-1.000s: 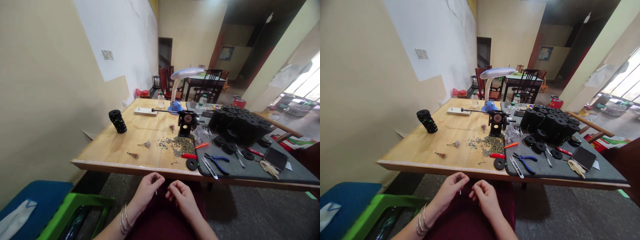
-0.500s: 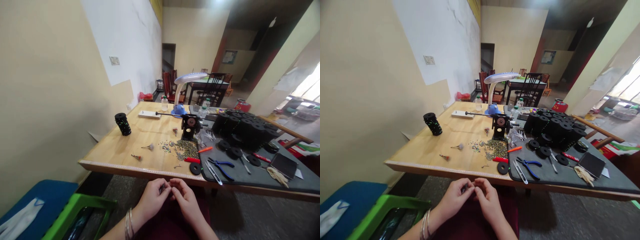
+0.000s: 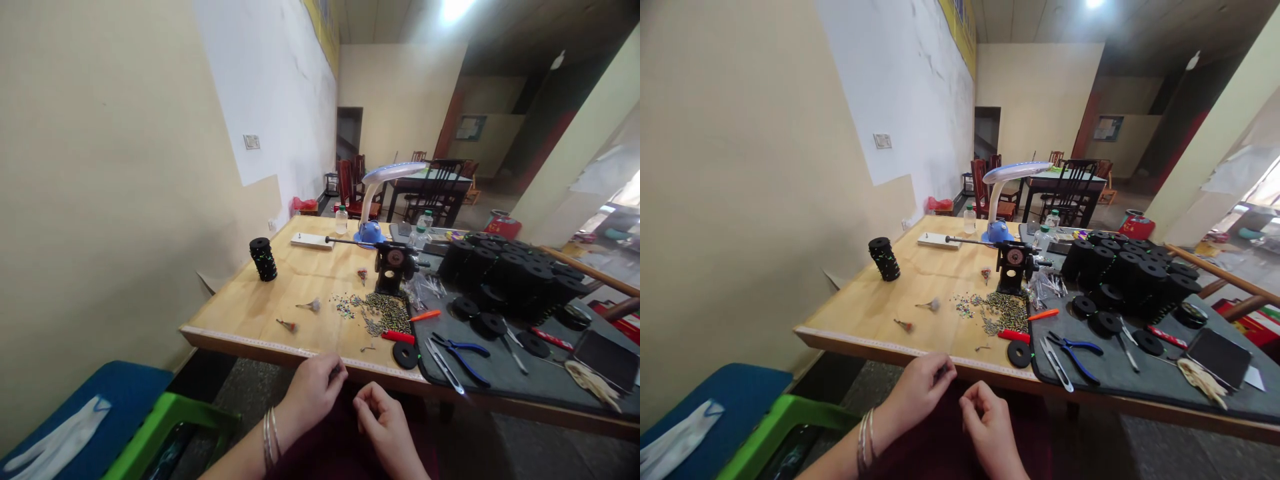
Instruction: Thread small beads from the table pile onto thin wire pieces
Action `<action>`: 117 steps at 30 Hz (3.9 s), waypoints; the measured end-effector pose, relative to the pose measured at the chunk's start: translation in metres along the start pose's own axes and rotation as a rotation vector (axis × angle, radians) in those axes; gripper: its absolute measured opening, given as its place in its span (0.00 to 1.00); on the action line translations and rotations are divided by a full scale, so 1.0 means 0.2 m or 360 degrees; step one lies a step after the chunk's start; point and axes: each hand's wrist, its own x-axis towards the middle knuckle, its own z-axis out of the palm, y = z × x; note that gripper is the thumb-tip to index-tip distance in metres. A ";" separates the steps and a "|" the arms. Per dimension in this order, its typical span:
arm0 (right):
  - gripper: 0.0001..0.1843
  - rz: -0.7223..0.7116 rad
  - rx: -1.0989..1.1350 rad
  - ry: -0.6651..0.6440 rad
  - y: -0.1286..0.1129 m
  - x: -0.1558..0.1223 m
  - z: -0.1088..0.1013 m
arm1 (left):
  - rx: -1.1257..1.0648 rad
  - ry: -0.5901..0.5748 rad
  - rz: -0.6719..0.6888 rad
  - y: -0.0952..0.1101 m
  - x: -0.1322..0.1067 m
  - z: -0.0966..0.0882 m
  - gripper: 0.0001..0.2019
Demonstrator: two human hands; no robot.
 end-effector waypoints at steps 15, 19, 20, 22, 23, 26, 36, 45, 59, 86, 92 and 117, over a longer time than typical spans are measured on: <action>0.26 0.0396 0.0617 0.0200 0.04 0.01 -0.01 | 0.0622 0.0266 -0.0160 -0.20 0.40 -0.24 0.14; 0.26 0.0394 0.0642 0.0191 0.06 0.01 0.00 | 0.0542 0.0249 -0.0223 -0.30 0.50 -0.28 0.16; 0.26 0.0397 0.0648 0.0191 0.06 0.01 0.00 | 0.0503 0.0226 -0.0230 -0.32 0.52 -0.28 0.16; 0.25 0.0392 0.0663 0.0195 0.07 0.01 0.00 | 0.0407 0.0201 -0.0230 -0.35 0.55 -0.28 0.14; 0.24 0.0384 0.0671 0.0201 0.07 0.00 0.00 | 0.0351 0.0204 -0.0224 -0.35 0.55 -0.29 0.12; 0.22 0.0352 0.0702 0.0233 0.06 -0.01 -0.01 | 0.0143 0.0233 -0.0185 -0.30 0.53 -0.33 0.08; 0.24 0.0346 0.0768 0.0234 -0.02 -0.03 0.02 | -0.1475 -0.0408 -0.0490 0.04 0.00 -0.04 0.10; 0.25 0.0455 0.0707 0.0168 -0.03 -0.03 0.03 | -0.1779 -0.0475 -0.0713 0.02 -0.12 0.14 0.10; 0.24 0.0402 0.0749 0.0189 -0.03 -0.02 0.02 | -0.1866 -0.0540 -0.0766 0.05 -0.12 0.16 0.11; 0.22 0.0465 0.0529 0.0013 -0.03 -0.04 0.05 | -0.2272 -0.0315 -0.1039 -0.03 -0.12 0.22 0.14; 0.21 0.0478 0.0539 -0.0008 -0.04 -0.04 0.05 | -0.2317 -0.0333 -0.1050 -0.04 -0.12 0.23 0.13; 0.25 0.0539 0.0658 0.0029 -0.01 -0.02 0.04 | -0.1504 -0.0306 -0.0684 0.01 -0.12 0.21 0.15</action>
